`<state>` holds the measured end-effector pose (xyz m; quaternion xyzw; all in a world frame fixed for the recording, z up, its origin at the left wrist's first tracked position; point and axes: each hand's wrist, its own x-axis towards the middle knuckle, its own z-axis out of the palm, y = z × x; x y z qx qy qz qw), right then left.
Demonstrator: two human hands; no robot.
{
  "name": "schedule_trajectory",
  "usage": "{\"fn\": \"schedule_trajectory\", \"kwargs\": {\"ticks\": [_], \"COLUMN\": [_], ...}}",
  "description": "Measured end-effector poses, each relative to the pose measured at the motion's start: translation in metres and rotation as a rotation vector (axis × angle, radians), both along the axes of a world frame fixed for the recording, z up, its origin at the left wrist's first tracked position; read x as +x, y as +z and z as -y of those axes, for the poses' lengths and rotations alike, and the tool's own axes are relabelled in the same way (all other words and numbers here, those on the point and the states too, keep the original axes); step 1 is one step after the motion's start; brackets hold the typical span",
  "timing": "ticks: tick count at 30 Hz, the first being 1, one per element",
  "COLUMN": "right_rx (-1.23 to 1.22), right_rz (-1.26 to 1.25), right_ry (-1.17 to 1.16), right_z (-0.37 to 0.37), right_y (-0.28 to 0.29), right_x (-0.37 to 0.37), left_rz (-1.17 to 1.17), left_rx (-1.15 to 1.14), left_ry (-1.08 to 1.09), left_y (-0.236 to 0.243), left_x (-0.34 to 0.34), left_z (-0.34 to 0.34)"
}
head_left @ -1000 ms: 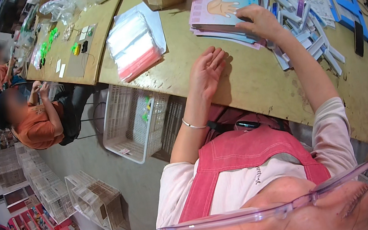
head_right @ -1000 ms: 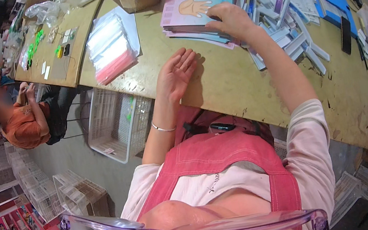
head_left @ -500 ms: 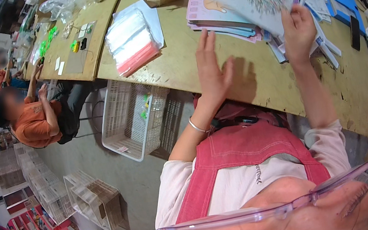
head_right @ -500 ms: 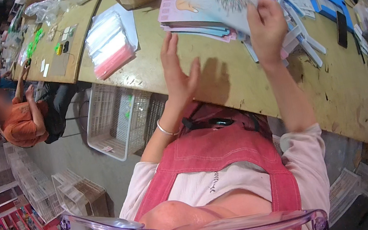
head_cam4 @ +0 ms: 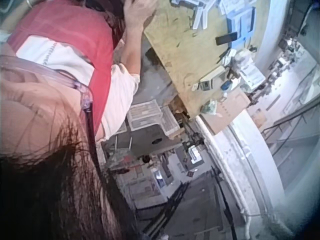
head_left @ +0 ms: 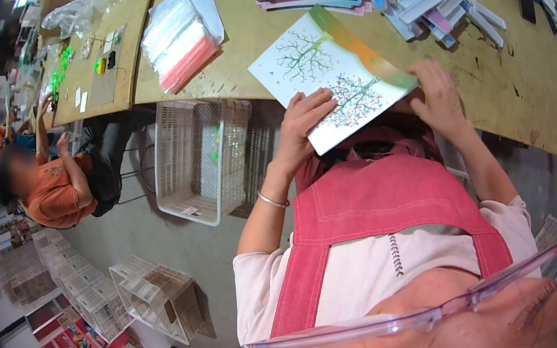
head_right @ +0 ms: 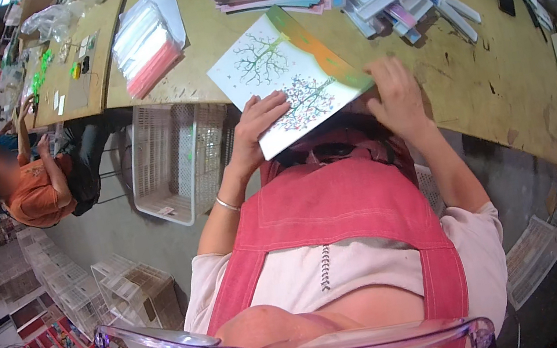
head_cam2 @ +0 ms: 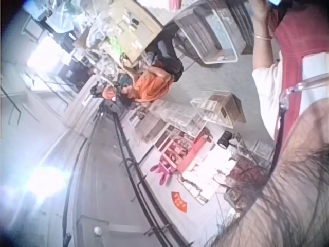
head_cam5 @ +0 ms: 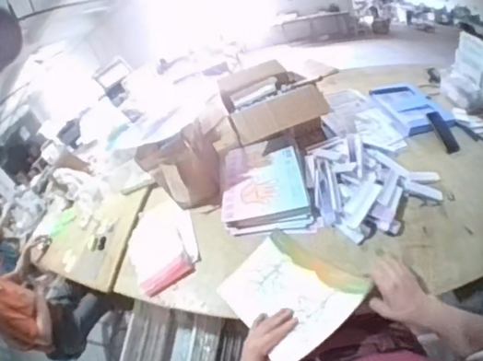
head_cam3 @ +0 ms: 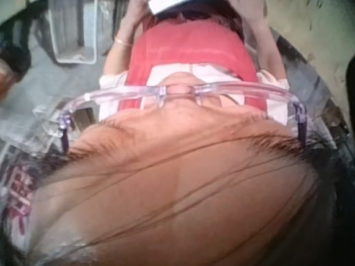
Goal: The person repeatedly picks up small books, places them into clear plastic sleeves, and stacks the packaged items on the table. The person also handles plastic sleeves and stacks of books during the process.
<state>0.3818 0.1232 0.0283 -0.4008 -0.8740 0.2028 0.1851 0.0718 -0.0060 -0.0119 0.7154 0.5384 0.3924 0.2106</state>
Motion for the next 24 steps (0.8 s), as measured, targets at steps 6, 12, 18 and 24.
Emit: {"fn": "schedule_trajectory", "kwargs": {"ticks": [6, 12, 18, 24], "right_rx": [-0.469, -0.733, -0.349, -0.211], "right_rz": [-0.507, -0.453, -0.273, -0.349], "right_ry": [0.306, 0.04, -0.11, -0.16], "right_z": [-0.047, -0.07, -0.076, -0.072], "right_y": [-0.005, -0.001, -0.02, -0.032], "right_x": [-0.03, -0.087, -0.118, -0.126], "left_rz": [0.38, 0.809, -0.089, -0.543], "left_rx": [-0.177, -0.011, 0.287, 0.015], "left_ry": [-0.048, 0.488, 0.852, 0.451], "left_y": [0.002, 0.011, 0.024, 0.037], "left_x": [-0.026, -0.013, -0.007, 0.014], "left_z": [-0.001, -0.016, -0.04, -0.054]}}
